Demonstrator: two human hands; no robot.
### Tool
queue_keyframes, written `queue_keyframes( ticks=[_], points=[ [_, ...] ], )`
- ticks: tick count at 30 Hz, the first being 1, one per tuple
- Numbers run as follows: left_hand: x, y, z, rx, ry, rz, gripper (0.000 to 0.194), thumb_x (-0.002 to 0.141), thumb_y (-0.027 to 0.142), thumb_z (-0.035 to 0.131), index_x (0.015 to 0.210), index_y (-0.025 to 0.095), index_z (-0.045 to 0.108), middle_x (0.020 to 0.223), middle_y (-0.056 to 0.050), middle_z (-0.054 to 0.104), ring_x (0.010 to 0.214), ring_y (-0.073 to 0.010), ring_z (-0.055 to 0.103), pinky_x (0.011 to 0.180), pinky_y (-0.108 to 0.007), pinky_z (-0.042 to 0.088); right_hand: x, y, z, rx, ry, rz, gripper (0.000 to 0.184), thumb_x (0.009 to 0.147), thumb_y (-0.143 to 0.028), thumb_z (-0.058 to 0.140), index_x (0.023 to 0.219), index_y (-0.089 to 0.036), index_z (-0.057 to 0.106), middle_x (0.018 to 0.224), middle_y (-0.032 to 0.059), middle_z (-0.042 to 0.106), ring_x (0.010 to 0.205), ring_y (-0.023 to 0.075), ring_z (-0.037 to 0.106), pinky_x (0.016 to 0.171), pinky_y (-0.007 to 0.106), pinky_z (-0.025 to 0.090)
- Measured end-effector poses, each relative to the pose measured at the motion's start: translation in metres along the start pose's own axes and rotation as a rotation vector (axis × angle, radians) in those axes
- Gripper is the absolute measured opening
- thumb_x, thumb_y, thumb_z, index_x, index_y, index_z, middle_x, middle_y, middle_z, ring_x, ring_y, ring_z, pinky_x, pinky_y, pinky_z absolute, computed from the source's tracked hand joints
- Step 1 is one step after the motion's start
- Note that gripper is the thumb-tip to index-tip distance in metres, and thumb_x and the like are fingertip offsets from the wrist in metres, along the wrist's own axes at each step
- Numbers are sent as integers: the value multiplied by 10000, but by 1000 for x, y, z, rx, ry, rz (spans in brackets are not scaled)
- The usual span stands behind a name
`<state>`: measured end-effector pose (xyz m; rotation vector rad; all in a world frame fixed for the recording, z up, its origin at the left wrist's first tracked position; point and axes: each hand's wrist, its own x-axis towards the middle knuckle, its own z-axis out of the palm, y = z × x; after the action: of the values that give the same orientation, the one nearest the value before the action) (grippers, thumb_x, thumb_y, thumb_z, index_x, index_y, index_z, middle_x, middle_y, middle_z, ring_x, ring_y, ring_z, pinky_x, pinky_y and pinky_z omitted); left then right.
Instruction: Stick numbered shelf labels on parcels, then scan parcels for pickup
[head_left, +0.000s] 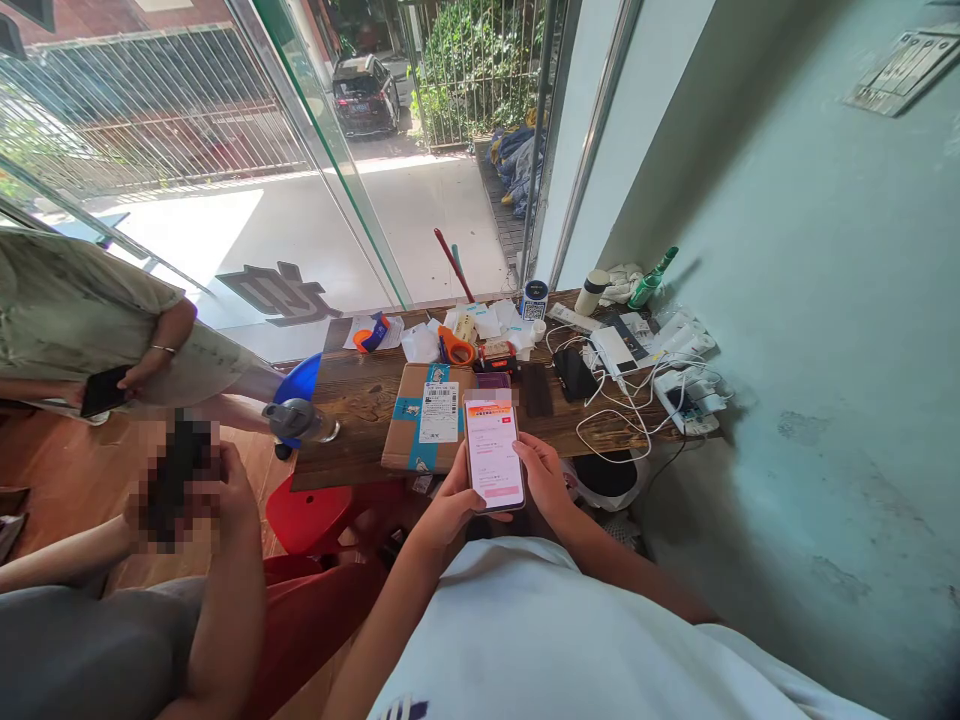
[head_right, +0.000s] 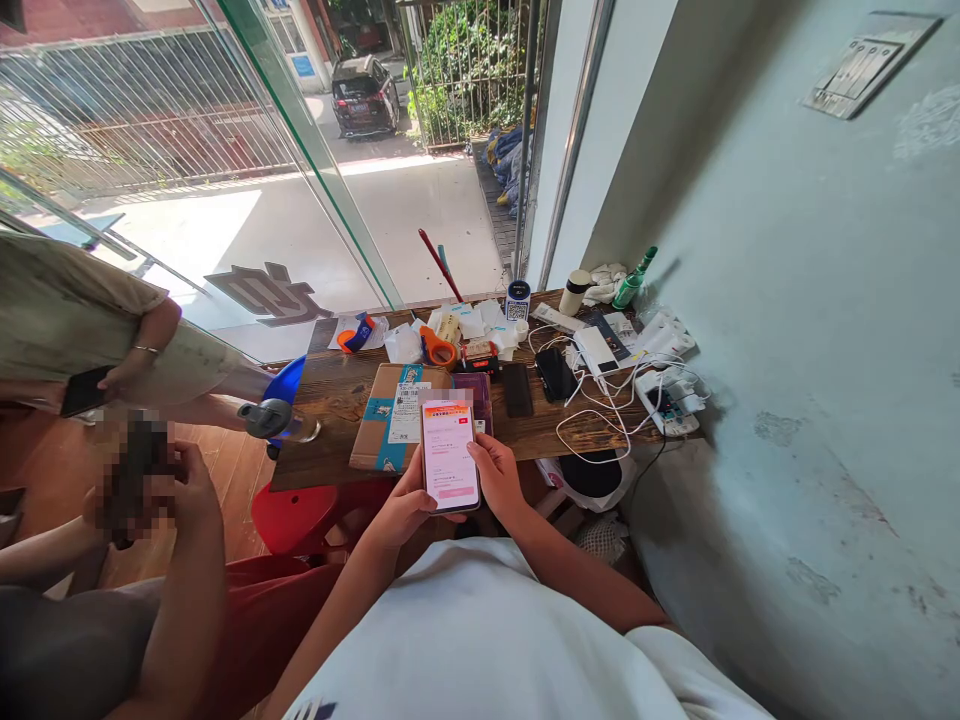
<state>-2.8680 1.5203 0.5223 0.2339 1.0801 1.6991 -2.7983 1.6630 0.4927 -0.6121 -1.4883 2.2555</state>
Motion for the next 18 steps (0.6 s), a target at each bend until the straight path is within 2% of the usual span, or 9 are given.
queue_keyframes(
  ticks=[6,13,16,18],
  points=[
    [5,-1,-5,-7,-22,2,1047,571,38,526,1478,406,156,1416,-43,484,1062,-273,619,651,-340,615,2,-3,1,-35,-8,-23,266,855,-417,593,916,-186,711,809,29,702,682,167,597,611,262,455],
    [5,0,-3,4,-37,-16,1066,574,36,538,1488,407,134,1450,-45,455,1055,-272,622,663,-359,614,1,-2,-1,-14,8,-9,271,853,-418,597,936,-185,709,810,30,701,667,170,592,602,269,456],
    [3,3,0,-9,-62,-3,1015,635,62,578,1485,413,149,1440,-45,470,1100,-285,606,716,-368,602,0,-1,-2,-5,15,-10,269,851,-416,601,927,-184,711,804,30,700,657,165,582,577,262,442],
    [3,6,4,-18,-79,14,898,722,125,617,1479,383,208,1428,-60,478,1134,-285,587,779,-390,584,0,0,-3,-15,23,-16,272,848,-419,606,930,-183,713,810,30,701,662,165,585,586,263,448]
  ],
)
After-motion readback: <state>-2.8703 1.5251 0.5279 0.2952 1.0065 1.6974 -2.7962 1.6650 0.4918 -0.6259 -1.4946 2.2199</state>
